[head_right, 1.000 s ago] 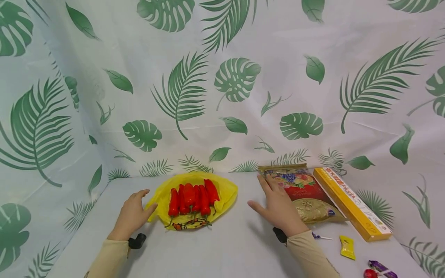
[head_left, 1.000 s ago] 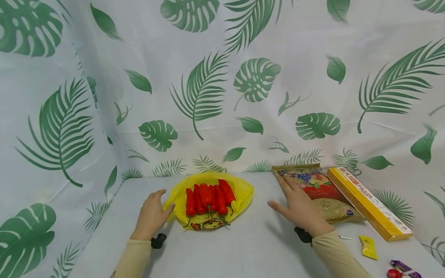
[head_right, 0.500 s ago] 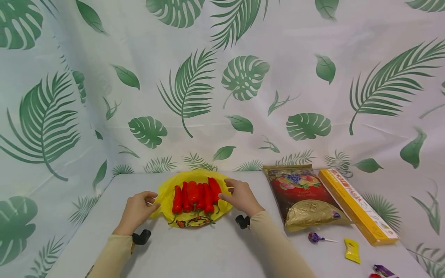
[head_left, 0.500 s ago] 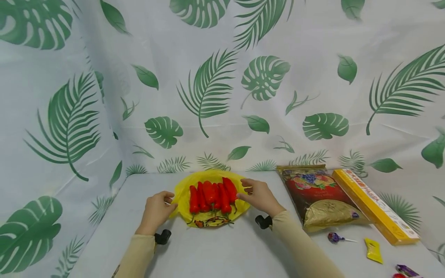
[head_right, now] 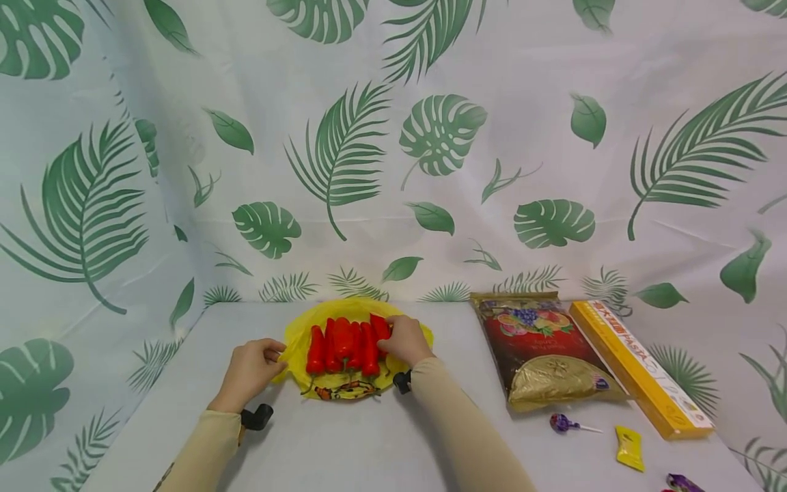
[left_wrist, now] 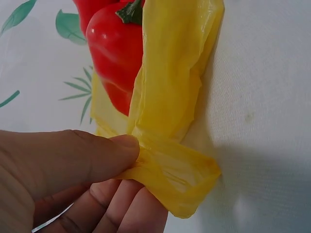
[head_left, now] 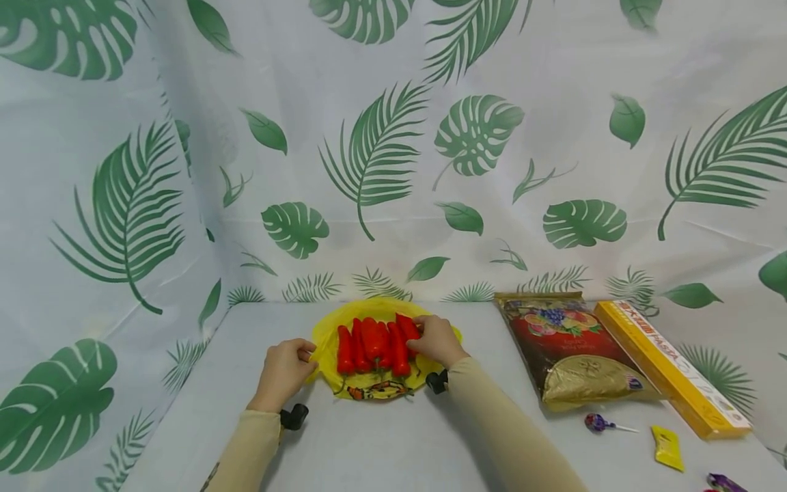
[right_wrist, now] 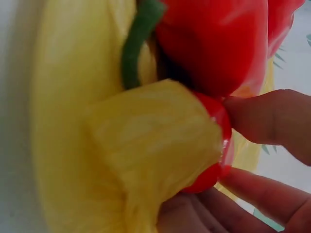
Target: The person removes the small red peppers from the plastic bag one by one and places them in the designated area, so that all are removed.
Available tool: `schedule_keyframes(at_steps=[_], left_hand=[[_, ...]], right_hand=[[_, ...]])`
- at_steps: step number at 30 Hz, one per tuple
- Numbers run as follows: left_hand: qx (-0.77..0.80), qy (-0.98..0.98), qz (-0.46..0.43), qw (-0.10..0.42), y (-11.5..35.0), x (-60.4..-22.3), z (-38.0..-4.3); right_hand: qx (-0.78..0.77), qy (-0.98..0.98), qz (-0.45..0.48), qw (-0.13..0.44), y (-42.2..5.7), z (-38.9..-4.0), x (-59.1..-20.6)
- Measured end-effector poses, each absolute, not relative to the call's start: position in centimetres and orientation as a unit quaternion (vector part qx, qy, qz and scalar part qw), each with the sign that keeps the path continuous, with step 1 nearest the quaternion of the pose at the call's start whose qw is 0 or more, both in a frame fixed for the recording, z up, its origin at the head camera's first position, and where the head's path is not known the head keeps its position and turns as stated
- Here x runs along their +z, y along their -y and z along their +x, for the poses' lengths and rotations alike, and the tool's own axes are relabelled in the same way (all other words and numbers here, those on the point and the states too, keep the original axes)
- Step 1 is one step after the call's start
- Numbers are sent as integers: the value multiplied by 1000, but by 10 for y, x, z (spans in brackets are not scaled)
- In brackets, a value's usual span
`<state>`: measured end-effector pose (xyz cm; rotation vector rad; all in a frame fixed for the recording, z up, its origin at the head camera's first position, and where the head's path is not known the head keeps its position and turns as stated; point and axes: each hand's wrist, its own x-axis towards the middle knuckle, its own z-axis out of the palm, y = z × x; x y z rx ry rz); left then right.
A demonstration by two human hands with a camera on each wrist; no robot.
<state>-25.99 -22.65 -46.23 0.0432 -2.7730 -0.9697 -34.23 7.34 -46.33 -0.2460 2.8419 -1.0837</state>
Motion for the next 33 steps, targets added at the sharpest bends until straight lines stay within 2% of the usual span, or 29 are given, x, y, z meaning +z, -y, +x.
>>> schedule_keyframes(at_steps=[8,17,25,33], left_hand=[[-327,940,20,97,229,-463,-261],[-329,939,19,96,230,-464,-261],[-332,938,18,94,230,-461,-260],[-326,941,27,89,232,-462,-261]], right_hand=[[-351,-934,-49,37,-60,-340,-459],[-351,-935,-40,4,-52,-338,-461],[-419,-907,-28,30,-63,-333,-454],[-483,-871,-45,78,-77,-312,-443]])
